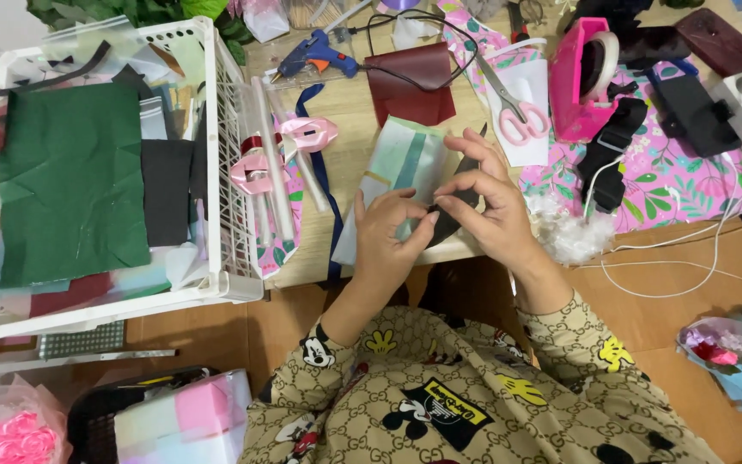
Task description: Sorting and organizing various types of wrapping paper and decorative floral supplies at a workspace.
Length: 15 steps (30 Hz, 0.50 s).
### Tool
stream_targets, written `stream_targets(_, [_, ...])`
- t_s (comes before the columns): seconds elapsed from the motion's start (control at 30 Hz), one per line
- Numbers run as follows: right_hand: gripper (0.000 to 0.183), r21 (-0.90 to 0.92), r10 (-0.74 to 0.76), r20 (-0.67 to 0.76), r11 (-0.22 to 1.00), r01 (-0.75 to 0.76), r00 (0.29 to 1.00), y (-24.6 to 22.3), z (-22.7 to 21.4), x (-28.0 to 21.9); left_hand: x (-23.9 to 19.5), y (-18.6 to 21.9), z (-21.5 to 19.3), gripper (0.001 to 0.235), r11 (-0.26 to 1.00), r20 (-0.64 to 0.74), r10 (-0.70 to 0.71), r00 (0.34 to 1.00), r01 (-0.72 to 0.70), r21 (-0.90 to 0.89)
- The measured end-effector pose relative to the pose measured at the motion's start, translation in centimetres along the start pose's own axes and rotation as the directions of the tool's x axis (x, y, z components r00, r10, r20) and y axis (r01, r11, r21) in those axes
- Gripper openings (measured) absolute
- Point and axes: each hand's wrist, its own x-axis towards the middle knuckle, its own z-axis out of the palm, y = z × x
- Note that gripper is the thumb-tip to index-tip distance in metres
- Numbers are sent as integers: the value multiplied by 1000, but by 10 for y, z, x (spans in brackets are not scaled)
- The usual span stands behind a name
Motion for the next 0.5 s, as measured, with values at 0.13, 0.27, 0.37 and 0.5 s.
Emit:
stream_targets(0.13, [7,67,14,-7,998,-14,1000,3,2,-5,-2,3,1,21,996,-3,-31,1000,30,-78])
stream_targets(0.27, [7,141,19,-2,990,-19,1000,3,4,-11,-9,-12,9,7,958,-27,-121,992,110,-264])
stream_targets(0.37, [7,195,6,-18,981,-2,1000,11,3,-16,-7,-5,8,6,876,17,-248,969,231,-424])
stream_targets(0.5, [6,219,-32,-51,975,42,998,22,5,-26,-7,1,9,11,757,74,-397,915,372,-537])
